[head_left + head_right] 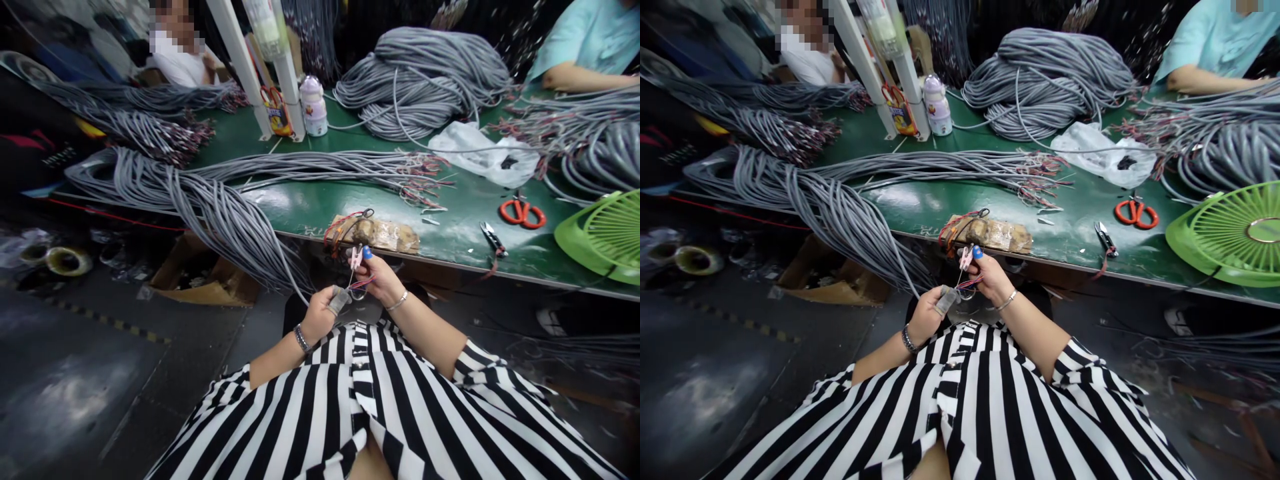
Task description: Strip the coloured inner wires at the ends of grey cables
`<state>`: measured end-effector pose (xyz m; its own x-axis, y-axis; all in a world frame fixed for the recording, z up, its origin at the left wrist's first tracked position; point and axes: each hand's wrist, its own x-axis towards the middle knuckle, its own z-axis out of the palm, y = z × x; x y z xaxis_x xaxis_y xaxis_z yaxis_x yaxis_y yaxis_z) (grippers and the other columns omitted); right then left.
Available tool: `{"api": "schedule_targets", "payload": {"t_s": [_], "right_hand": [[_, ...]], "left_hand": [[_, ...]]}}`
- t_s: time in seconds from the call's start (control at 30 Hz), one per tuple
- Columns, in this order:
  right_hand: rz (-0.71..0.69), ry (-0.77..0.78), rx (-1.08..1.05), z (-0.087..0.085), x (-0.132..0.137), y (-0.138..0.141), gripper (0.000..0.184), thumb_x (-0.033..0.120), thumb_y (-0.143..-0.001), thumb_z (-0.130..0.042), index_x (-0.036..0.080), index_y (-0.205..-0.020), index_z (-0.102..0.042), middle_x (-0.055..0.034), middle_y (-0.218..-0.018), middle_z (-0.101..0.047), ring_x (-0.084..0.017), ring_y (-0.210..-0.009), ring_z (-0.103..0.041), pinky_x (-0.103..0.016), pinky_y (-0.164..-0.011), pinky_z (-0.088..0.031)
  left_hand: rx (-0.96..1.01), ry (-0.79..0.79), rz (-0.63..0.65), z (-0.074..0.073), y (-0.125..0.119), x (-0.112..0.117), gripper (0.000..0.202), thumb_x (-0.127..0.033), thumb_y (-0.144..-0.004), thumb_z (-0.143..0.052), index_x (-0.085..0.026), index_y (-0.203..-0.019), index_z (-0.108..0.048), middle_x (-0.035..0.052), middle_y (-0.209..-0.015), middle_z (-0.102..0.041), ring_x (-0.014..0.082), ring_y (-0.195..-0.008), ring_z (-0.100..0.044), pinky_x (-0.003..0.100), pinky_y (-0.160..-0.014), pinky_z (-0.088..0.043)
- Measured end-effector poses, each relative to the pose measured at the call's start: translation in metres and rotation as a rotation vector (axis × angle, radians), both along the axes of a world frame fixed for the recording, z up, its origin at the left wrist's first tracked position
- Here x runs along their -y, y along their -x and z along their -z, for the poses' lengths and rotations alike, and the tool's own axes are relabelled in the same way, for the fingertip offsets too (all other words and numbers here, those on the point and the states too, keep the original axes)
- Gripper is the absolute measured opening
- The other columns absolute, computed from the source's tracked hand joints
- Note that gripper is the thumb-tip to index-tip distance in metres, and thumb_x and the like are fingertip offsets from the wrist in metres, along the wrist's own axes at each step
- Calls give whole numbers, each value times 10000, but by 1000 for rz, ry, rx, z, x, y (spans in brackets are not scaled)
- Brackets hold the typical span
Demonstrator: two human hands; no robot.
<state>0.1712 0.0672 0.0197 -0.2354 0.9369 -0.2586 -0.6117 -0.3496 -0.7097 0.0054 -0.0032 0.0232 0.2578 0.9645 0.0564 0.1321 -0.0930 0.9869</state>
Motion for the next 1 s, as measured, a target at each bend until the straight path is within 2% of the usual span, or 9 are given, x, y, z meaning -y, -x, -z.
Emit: {"api": "schedule_targets", "payload": {"t_s": [0.27,0.43,0.5,0.57,0.63,0.73,0.83,0.9,1.0], "right_hand": [[-11,98,-70,2,3,1,465,605,-721,-740,162,-820,-640,16,-647,-579,-42,-440,-236,-169,-344,-140],[-76,102,-57,13,9,-7,420,580,-731,-729,190,-751,-575,9,-678,-590,-55,-448,-268,-165,-357,-137],[-92,61,-18,20,16,-13,333,469,-704,-765,185,-779,-608,-8,-735,-623,-57,-467,-301,-163,-363,-149],[-134,-16,19,24,26,-20,288,315,-641,-784,179,-866,-666,-39,-850,-667,-69,-525,-381,-163,-382,-214],[-225,-116,50,24,37,-27,419,230,-598,-777,178,-1005,-697,-68,-974,-680,-99,-655,-491,-172,-459,-340],[-346,-269,122,16,50,-32,591,350,-649,-798,177,-1198,-663,-85,-1052,-664,-167,-889,-570,-238,-685,-478],[-367,-368,273,4,58,-27,674,510,-651,-818,184,-1216,-653,-87,-1073,-663,-224,-1005,-592,-327,-848,-495],[-328,-394,395,-2,62,-19,595,501,-654,-826,192,-1142,-680,-78,-1044,-674,-231,-989,-614,-355,-869,-499],[-190,-417,544,-4,66,-9,324,422,-736,-780,201,-967,-725,-58,-915,-685,-200,-843,-629,-341,-788,-517]], "left_hand": [[10,4,2,-6,2,6,405,-538,-846,-634,-149,-737,-672,-39,-494,-439,106,-522,-447,229,-572,-419],[19,18,52,-6,11,17,419,-548,-841,-635,-147,-724,-669,-37,-489,-431,95,-487,-395,230,-540,-390],[20,27,26,-3,16,21,415,-548,-847,-628,-145,-755,-676,-41,-491,-429,88,-477,-378,226,-529,-378],[32,50,-16,1,21,23,421,-555,-857,-612,-144,-787,-673,-43,-502,-441,80,-470,-375,218,-514,-362],[60,73,-37,6,23,23,428,-560,-869,-591,-143,-803,-664,-40,-524,-465,74,-469,-387,212,-499,-348],[88,102,-8,8,22,21,414,-544,-878,-585,-141,-820,-658,-31,-561,-501,71,-486,-422,210,-503,-353],[93,148,41,4,16,17,405,-537,-857,-616,-135,-851,-664,-26,-582,-528,72,-501,-453,209,-513,-377],[121,202,60,2,10,15,403,-534,-818,-665,-134,-861,-656,-28,-591,-541,68,-499,-466,203,-505,-385],[189,295,52,3,3,13,410,-501,-735,-760,-141,-858,-609,-37,-612,-562,60,-494,-492,188,-494,-398]]}}
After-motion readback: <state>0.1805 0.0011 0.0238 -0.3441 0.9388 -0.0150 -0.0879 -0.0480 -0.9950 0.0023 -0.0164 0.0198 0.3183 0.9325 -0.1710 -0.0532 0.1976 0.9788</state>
